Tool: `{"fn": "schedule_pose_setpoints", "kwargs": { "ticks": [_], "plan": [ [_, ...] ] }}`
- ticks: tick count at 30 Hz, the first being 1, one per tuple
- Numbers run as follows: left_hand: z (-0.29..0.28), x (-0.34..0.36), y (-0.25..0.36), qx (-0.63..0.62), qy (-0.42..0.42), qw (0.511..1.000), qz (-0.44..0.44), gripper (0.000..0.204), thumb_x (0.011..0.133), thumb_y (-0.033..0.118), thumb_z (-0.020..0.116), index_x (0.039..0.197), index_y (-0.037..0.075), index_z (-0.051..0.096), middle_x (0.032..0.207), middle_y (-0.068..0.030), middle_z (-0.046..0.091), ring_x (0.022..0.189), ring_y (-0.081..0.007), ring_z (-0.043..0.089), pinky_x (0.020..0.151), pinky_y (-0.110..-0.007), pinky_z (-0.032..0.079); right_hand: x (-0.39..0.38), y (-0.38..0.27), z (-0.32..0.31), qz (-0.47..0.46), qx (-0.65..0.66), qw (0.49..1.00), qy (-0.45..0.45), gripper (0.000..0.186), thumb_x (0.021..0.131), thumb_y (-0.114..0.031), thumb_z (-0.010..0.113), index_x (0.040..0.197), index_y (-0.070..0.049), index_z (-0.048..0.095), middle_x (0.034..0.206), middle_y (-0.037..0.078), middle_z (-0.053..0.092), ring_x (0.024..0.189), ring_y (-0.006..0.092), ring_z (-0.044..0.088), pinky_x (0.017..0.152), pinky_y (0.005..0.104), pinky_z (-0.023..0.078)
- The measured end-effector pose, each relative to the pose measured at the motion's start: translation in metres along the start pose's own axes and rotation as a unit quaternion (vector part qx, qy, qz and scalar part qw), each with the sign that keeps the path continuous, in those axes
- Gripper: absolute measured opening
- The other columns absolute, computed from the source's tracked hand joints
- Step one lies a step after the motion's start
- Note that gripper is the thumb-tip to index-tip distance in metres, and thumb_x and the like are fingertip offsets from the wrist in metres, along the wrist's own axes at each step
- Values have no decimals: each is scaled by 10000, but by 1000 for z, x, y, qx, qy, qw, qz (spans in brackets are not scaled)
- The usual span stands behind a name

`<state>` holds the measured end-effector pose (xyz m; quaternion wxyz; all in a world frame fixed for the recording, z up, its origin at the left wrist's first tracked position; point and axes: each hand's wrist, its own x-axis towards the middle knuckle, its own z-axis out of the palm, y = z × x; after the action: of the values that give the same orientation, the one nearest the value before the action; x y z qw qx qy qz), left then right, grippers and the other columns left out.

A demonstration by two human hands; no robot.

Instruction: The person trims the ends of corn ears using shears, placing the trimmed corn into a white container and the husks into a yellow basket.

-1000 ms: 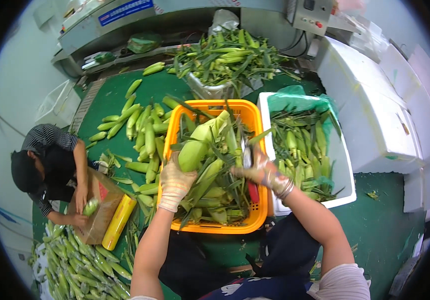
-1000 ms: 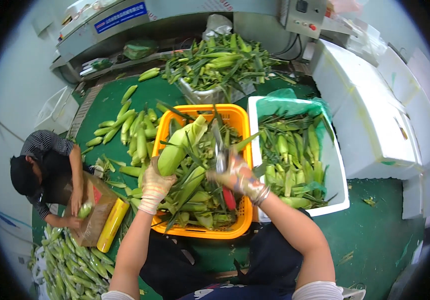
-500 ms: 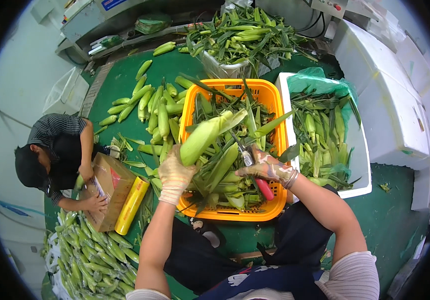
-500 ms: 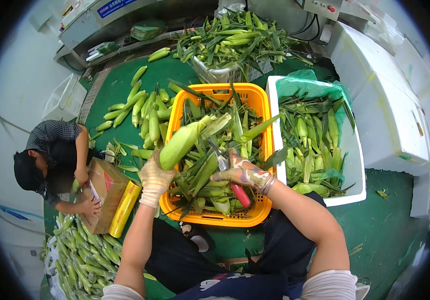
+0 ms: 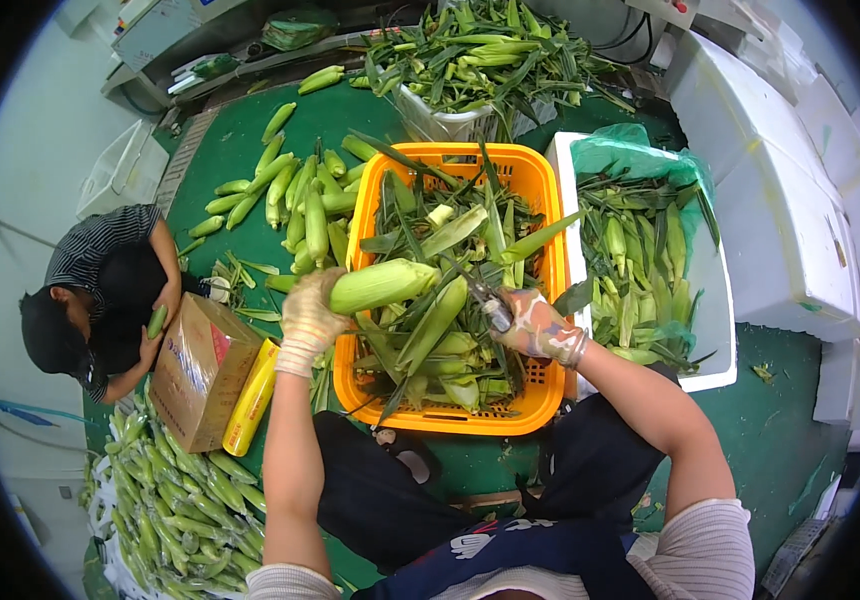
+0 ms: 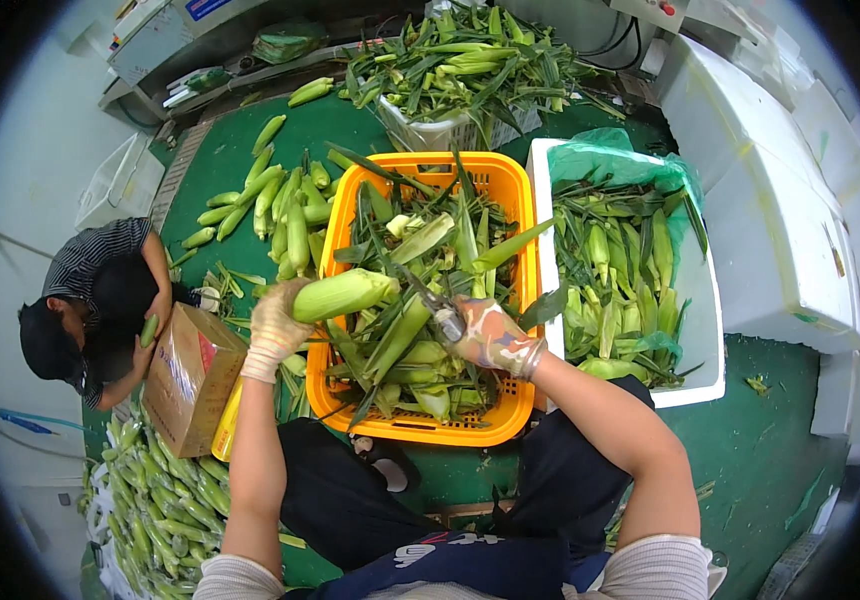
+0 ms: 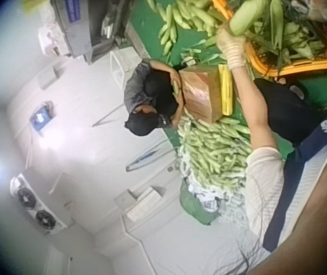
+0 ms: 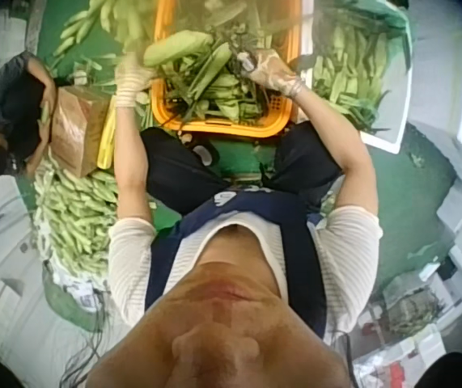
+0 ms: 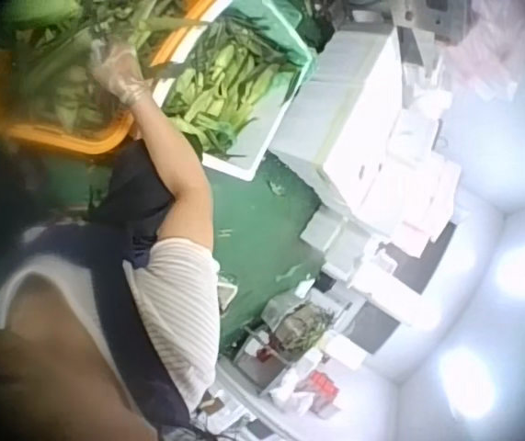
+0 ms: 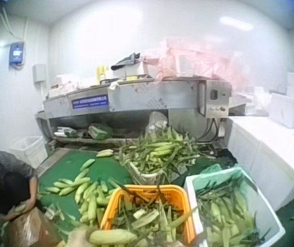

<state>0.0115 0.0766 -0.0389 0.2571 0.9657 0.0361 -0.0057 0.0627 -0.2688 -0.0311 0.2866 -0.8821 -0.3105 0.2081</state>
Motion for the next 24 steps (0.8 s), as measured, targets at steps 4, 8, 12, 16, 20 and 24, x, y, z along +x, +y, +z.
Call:
{"fn": "schedule_pose_setpoints", "kwargs": {
  "ticks": [4,8,12,16,20,24],
  "plan": [
    [-20,4,60,135,67,976,157,518,535,136,813,1018,172,629,1026,-51,593,1059,-293,513,963,-397,375,1,-13,-18,121,182,976,-24,793,680,-546,745,1167,9,453,953,173,594,909,252,606,794,363,494],
    [5,10,91,108,183,955,206,549,543,75,776,1059,163,614,1106,-13,557,1142,-273,466,1011,-413,310,5,-40,-13,-14,284,957,-47,760,655,-494,793,1136,18,503,1048,167,560,920,235,570,821,350,490],
    [27,18,110,27,440,893,88,595,746,98,721,1255,-22,436,1136,-151,541,1058,-260,555,912,-358,479,0,-50,14,54,357,913,192,570,694,-336,797,1024,9,487,845,116,600,761,227,580,712,333,496],
    [35,-4,146,-778,13,608,-159,610,830,453,644,1250,52,458,1031,-147,593,919,-260,600,817,-368,505,-9,-67,8,-44,223,955,191,600,752,-373,700,1118,5,412,933,186,579,841,316,607,711,379,495],
    [58,23,102,-824,19,513,-238,556,796,524,655,1091,78,505,882,-130,614,773,-265,606,755,-387,517,0,-74,16,-101,69,950,289,554,747,-286,702,1107,29,422,892,198,565,792,381,556,702,442,457],
    [63,24,93,-784,-2,566,-256,689,769,653,595,1163,92,520,982,-129,615,921,-281,581,841,-437,485,11,-76,7,-198,-33,911,360,440,710,-229,687,1063,-31,514,1054,176,527,962,326,510,826,432,400]
  ]
}}
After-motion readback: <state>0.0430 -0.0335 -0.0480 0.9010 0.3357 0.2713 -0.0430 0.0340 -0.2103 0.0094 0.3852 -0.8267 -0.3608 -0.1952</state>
